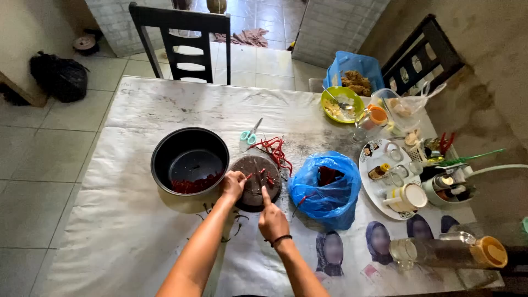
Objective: Cutting small red chilies on a wooden board and placing them into a pot.
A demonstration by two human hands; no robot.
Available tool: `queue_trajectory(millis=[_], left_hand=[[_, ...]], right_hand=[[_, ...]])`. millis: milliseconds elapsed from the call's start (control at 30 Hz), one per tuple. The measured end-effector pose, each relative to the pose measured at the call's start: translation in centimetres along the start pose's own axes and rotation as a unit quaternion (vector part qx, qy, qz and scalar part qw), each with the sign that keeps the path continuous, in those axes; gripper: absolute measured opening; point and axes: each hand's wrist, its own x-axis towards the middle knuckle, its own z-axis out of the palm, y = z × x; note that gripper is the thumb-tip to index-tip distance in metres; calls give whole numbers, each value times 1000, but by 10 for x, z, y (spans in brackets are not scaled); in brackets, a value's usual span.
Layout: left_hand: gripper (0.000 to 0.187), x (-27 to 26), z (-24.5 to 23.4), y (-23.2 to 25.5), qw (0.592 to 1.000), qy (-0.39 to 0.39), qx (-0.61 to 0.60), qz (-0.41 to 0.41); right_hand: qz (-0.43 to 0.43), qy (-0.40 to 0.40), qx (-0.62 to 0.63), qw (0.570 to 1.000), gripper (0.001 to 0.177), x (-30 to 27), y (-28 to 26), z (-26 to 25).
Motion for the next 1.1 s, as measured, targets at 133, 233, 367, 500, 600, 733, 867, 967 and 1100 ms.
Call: queue_trajectory(millis=[133,233,367,500,600,733,867,967,1100], left_hand=[[13,0,2,4,997,-29,18,-68],[11,-1,-10,16,997,-35,11,-74],[9,-2,-26,31,997,-35,-3,-62],[8,-4,-15,20,999,-16,5,-40],[7,-4,-15,20,998,-25,1,-57],[8,-3,-24,29,996,-36,5,-82],[8,-6,-18,21,997,-32,0,-70],[6,-6,-16,19,999,-18,6,-46],[9,-7,-17,18,1000,4,2,-26]], right_hand=[[2,-39,-42,998,86,-5,0,12],[-4,-47,-68,997,89,-3,2,24],[-9,-51,-64,997,91,2,5,35],[6,-69,-67,995,93,6,10,47],[-5,-57,-76,996,94,8,9,48],[28,-90,-82,992,95,21,9,46],[16,-84,-47,995,95,47,14,46],[14,-59,-13,998,85,59,22,50],[29,-8,116,993,74,56,34,53]])
